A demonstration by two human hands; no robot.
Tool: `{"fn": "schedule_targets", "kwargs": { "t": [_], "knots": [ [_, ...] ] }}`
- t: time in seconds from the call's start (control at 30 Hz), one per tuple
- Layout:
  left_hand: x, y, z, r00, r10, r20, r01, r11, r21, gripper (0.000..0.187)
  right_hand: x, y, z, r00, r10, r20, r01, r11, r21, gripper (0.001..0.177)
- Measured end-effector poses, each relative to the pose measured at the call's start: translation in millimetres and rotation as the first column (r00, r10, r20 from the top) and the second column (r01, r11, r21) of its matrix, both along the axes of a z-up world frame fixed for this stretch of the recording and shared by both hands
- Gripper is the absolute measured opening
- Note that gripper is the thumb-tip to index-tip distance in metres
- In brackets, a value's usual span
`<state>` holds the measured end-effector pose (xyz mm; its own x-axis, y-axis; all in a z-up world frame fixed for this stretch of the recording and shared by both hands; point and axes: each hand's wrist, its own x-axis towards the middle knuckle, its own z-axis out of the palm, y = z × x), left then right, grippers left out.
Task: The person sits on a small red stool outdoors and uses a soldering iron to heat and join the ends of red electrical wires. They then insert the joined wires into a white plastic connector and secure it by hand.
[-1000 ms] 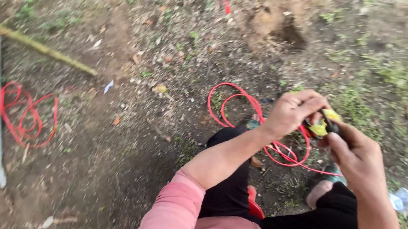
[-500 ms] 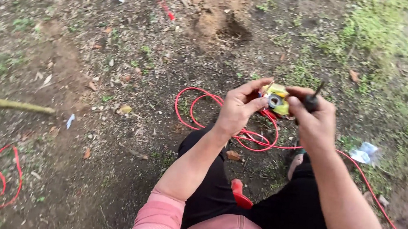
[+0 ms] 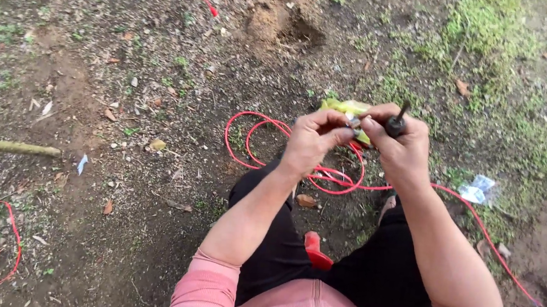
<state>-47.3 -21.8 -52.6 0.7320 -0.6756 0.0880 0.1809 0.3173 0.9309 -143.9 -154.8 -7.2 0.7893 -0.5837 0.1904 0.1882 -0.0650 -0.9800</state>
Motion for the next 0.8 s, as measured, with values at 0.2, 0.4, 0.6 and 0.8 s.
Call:
{"fn": "schedule_targets", "kwargs": {
  "t": [0.2, 0.4, 0.6, 0.8],
  "knots": [
    [3, 8, 14, 0.999, -0.021, -0.040, 0.024, 0.997, 0.077, 0.016, -3, -4, 4, 0.999, 0.034, -0.001, -0.032, 0.937, -0.348, 0.006],
    [11, 12, 4, 0.996, 0.033, 0.089, -0.041, 0.995, 0.090, 0.010, 3, -3, -2, 0.998, 0.056, -0.030, -0.063, 0.895, -0.441, 0.009],
    [28, 24, 27, 0.962, 0.218, 0.161, -0.241, 0.961, 0.135, 0.007, 8, -21, -1, 0.997, -0.061, 0.049, 0.067, 0.988, -0.139, 0.017],
    [48, 24, 1, 0.930, 0.364, 0.054, -0.367, 0.929, 0.055, 0.014, -21, 17, -110, 0.865, -0.464, 0.190, -0.029, 0.332, 0.943, 0.041]
  ]
}}
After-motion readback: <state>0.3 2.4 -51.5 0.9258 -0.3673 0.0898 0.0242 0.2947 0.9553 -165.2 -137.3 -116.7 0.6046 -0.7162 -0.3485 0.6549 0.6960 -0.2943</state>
